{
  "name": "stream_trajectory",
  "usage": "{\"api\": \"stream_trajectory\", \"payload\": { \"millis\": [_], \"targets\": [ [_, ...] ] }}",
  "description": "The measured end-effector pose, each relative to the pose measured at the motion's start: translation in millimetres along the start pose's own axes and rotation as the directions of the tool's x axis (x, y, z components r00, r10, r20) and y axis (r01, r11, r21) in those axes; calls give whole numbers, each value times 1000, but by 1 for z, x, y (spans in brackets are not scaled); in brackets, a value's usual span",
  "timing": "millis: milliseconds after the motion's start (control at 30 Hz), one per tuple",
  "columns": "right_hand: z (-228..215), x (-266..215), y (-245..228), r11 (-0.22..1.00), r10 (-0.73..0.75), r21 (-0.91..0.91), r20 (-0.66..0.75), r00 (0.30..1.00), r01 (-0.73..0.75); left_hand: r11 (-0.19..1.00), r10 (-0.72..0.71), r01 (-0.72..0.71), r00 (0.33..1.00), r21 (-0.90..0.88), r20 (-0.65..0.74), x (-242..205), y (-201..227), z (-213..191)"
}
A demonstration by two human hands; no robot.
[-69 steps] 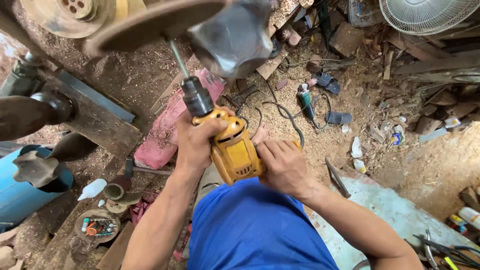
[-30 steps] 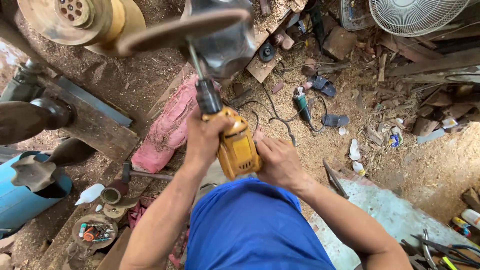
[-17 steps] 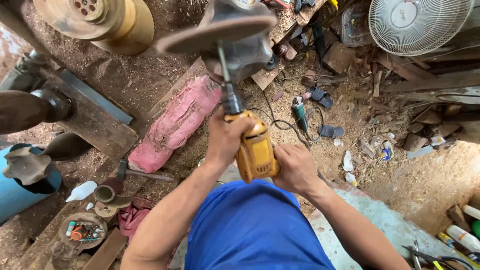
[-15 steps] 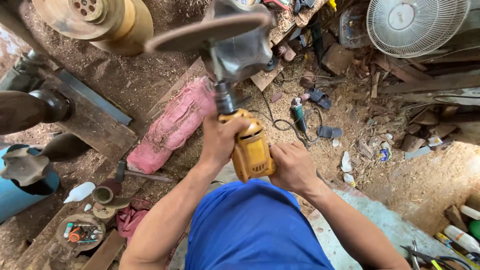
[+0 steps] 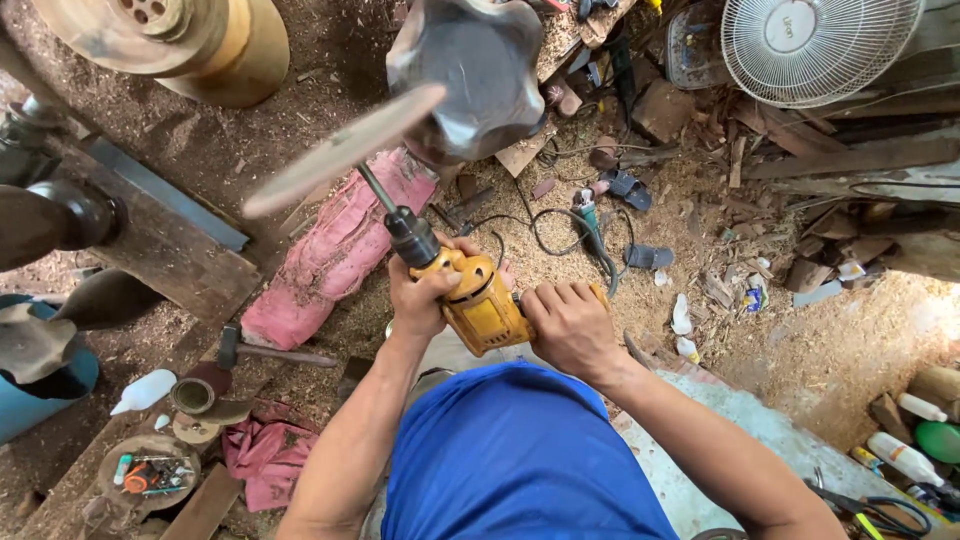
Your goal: The person sands a turned wooden bowl-like object using a power drill fitted with a sanding disc, running the spinning disc over the wood surface. They occasionally reposition the workpiece, touch its surface by hand, and wipe it with a cloth before resuming sanding.
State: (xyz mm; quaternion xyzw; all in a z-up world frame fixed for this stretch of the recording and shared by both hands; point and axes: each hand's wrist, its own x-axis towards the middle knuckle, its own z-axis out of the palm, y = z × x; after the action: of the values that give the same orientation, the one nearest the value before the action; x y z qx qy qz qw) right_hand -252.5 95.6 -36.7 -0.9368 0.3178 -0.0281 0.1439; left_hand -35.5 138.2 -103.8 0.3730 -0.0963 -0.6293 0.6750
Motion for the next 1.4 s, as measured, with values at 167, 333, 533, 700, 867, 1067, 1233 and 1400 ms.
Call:
{"api": "stream_trajectory", "payload": {
  "millis": [167, 333, 533, 700, 867, 1067, 1233, 1400],
  "targets": [
    [14, -4, 2, 999, -12, -32, 13, 1000, 12, 996, 12, -10, 1000, -84, 25, 0, -18, -20],
    [10, 5, -6, 998, -10, -62, -22, 1000, 8, 992, 39, -30, 997, -121, 68, 5, -8, -21],
    [18, -2, -4, 992, 1, -124, 30, 1000, 3, 986, 33, -16, 995, -165, 99, 4, -25, -33],
    [8, 1, -10, 993, -2, -119, 46, 999, 7, 975, 1, 10, 999, -222, 50, 2, -24, -33],
    [-3, 5, -16, 991, 9, -134, 44, 999, -3, 969, -9, 31, 996, -247, 89, 6, -15, -30],
    [-49, -4, -28, 990, 61, -139, 182, 981, -36, 920, -112, 135, 990, -368, 82, -15, -16, -2],
    [-105, -4, -36, 992, 72, -118, 264, 962, -42, 879, -226, 208, 974, -429, 9, -39, 2, 38],
    [-147, -4, -40, 984, 110, -171, 374, 921, -48, 828, -253, 212, 967, -519, -9, -53, -3, 60]
  ]
}}
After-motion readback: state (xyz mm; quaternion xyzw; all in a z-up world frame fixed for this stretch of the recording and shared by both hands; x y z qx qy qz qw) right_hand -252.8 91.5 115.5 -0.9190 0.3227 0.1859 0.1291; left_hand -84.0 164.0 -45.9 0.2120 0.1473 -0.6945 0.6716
